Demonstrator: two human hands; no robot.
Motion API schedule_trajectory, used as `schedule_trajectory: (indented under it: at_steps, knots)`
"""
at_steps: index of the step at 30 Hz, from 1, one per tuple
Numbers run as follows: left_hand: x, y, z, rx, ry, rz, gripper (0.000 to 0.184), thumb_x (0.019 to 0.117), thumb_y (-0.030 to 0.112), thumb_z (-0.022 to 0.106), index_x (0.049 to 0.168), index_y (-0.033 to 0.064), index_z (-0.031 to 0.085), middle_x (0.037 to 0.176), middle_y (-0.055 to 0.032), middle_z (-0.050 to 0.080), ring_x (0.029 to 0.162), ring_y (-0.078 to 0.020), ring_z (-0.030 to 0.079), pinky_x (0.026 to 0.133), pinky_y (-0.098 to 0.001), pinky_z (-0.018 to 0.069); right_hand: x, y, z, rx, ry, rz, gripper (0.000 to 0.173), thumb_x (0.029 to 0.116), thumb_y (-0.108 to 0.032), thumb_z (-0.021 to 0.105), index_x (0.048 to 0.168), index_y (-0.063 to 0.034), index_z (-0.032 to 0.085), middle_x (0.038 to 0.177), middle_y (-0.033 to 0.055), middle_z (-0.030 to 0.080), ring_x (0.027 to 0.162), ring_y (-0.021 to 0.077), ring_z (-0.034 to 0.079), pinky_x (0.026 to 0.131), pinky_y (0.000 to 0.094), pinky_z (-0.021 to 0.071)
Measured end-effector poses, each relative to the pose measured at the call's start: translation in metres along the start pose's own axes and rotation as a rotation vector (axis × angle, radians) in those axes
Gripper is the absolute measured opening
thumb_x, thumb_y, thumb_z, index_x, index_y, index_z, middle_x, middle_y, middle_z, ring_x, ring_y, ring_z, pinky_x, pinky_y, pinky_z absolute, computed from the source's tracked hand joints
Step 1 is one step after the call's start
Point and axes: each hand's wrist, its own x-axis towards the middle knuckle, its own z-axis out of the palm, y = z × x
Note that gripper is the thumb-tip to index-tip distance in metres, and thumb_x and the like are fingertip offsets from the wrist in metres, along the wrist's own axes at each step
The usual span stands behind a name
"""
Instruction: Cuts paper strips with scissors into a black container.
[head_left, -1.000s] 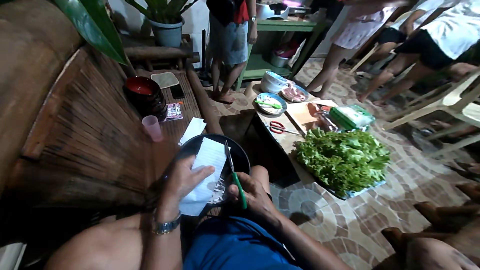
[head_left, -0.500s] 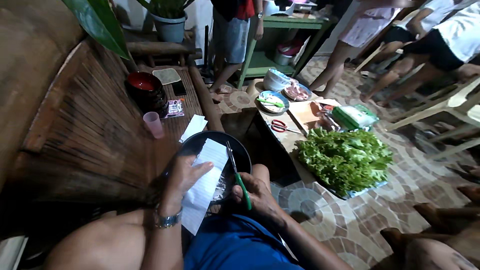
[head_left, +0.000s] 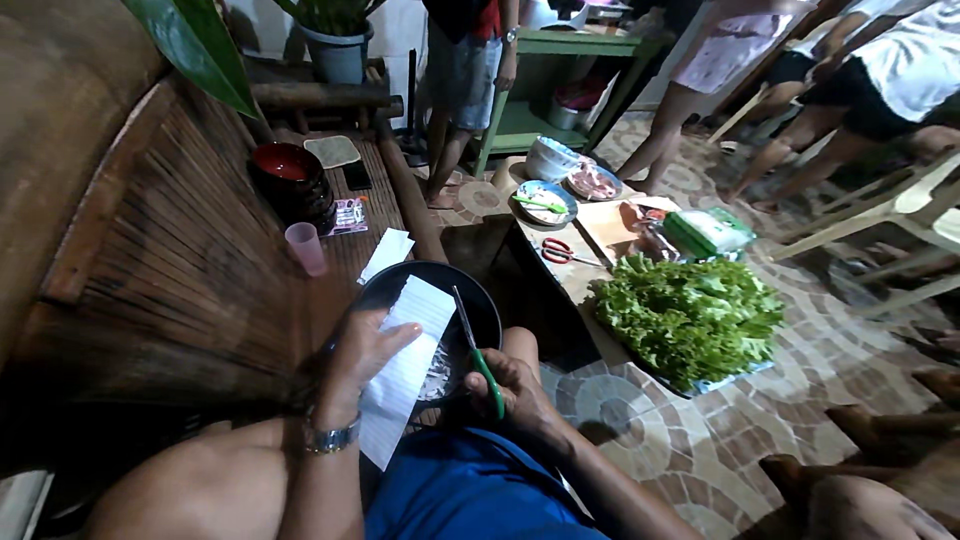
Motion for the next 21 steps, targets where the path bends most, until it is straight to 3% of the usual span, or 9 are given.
schedule_trajectory:
  at_steps: [4, 9, 21]
  knots:
    - [-0.0009, 0.0008, 0.0006, -0.046, -0.001, -0.005, 0.008, 0.0875, -0.003, 0.074, 0.084, 0.0026, 0.069, 0.066, 0.0043, 0.068, 0.059, 0.0023, 0.063, 0.06, -0.0163, 0.0547, -0.0043, -0.0056, -0.0038, -0.083, -0.068, 0.056, 0.044, 0.0947, -0.036, 0.063, 0.116, 0.0017, 0.057, 0.074, -0.0105, 0.059, 0.064, -0.0036, 0.057, 0.063, 0.0157, 0.0499]
    - [-0.0015, 0.0008, 0.0021, -0.074, -0.007, -0.007, 0.01, 0.087, -0.004, 0.074, 0.083, 0.0032, 0.069, 0.066, 0.004, 0.068, 0.06, 0.0014, 0.064, 0.06, -0.017, 0.0553, -0.003, -0.0057, -0.0043, -0.126, -0.084, 0.04, 0.05, 0.0946, -0.042, 0.064, 0.117, 0.002, 0.058, 0.074, -0.0102, 0.058, 0.064, -0.0044, 0.055, 0.062, 0.0151, 0.049]
    - [0.0004, -0.004, 0.0022, -0.072, -0.028, 0.012, 0.011, 0.086, -0.004, 0.074, 0.081, 0.0042, 0.069, 0.065, 0.0044, 0.068, 0.058, 0.0016, 0.064, 0.059, -0.0171, 0.0552, -0.0003, -0.0042, -0.0009, -0.062, -0.019, 0.008, 0.039, 0.0938, -0.036, 0.066, 0.109, -0.0005, 0.061, 0.074, -0.0112, 0.057, 0.059, -0.0051, 0.054, 0.057, 0.0144, 0.048]
